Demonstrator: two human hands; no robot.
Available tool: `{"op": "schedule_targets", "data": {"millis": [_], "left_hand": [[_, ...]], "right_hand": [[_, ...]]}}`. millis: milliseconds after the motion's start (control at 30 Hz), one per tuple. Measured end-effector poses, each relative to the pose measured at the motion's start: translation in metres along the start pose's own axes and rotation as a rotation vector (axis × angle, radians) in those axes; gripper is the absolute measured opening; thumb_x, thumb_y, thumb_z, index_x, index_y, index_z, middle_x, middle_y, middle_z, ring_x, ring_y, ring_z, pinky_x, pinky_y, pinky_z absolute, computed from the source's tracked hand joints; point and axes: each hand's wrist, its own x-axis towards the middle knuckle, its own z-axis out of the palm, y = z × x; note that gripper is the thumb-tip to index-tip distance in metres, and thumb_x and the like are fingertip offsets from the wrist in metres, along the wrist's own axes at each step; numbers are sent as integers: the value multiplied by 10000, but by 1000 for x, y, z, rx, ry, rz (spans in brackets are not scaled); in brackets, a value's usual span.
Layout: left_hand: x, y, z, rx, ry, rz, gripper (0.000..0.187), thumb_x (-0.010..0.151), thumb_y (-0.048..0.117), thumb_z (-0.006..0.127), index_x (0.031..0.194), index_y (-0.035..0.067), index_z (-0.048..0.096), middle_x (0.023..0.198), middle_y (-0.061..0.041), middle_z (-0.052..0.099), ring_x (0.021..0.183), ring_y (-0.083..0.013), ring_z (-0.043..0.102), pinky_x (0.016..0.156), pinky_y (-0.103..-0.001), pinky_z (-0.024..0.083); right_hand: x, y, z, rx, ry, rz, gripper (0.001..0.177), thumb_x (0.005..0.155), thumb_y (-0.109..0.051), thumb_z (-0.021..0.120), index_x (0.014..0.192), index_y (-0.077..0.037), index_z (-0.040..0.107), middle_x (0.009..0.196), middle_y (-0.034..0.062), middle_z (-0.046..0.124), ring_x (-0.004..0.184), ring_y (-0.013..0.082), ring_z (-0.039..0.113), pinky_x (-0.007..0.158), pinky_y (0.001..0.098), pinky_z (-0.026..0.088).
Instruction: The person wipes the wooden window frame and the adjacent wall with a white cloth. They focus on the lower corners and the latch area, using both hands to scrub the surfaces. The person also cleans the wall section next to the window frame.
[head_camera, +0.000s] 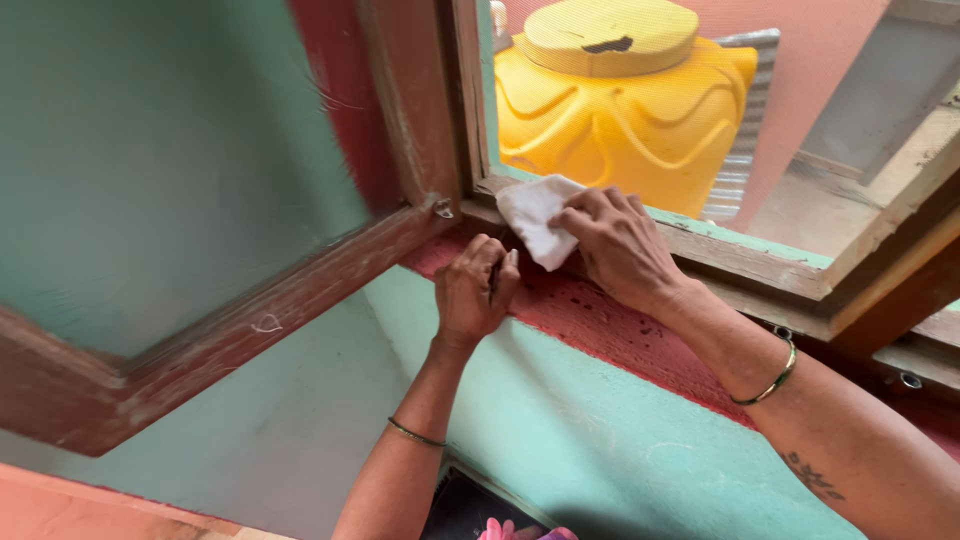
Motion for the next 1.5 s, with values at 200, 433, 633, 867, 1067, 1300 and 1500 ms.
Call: {"op": "schedule_targets", "data": {"millis": [200, 433, 633, 867, 1067, 1300, 1500], "left_hand": [[0, 0, 2, 28, -4, 14, 165, 958, 135, 636, 827, 64, 564, 778, -77, 568, 630, -276, 584, 579, -408, 458], [0, -6, 4, -2, -2, 15, 205, 974, 142, 631, 809, 64, 537, 767, -74, 552, 623, -269, 573, 580, -398, 455], [-3, -7, 4, -2, -12, 0, 230, 977, 147, 637, 791, 67, 529, 746, -68, 542, 605, -258, 565, 571, -395, 450], [-2, -10, 6, -18, -2, -2, 217, 972, 145, 639, 794, 70, 540, 730, -58, 539, 566, -225, 562, 544, -378, 455], [-2, -10, 5, 2, -8, 14, 216, 981, 154, 635, 805, 69, 543, 752, -59, 548, 599, -234, 573, 568, -386, 464], [-2, -7, 3, 5, -22, -7, 241, 982, 169, 641, 787, 74, 536, 743, -59, 542, 599, -234, 571, 577, -390, 465], [-4, -9, 4, -8, -12, -1, 236, 988, 166, 635, 796, 72, 533, 745, -62, 535, 603, -235, 567, 580, -384, 467]], "right_hand": [[5, 15, -7, 238, -184, 194, 123, 943, -21, 612, 1011, -97, 682, 1051, 88, 680, 993, 254, 630, 893, 420, 502], [8, 11, -23, 120, -6, 52, 275, 791, -13, 655, 1061, -48, 687, 1102, 169, 649, 1059, 350, 585, 915, 451, 479], [9, 23, -14, 41, -329, 151, 78, 864, -126, 736, 908, -82, 690, 984, 116, 664, 915, 273, 611, 776, 404, 500], [5, 44, -20, 52, -20, 94, 116, 902, -154, 750, 922, -68, 676, 937, 85, 656, 884, 231, 604, 783, 383, 516], [12, 18, -17, 17, -297, 63, 96, 803, -145, 773, 851, -97, 705, 903, 68, 638, 842, 236, 550, 757, 378, 497], [5, 44, -32, 58, -293, 199, 38, 930, -92, 717, 897, -103, 703, 912, 52, 685, 873, 210, 615, 804, 363, 517], [3, 39, -23, 51, -230, 99, 78, 851, -54, 724, 923, -82, 718, 938, 74, 689, 915, 228, 624, 830, 384, 520]]}}
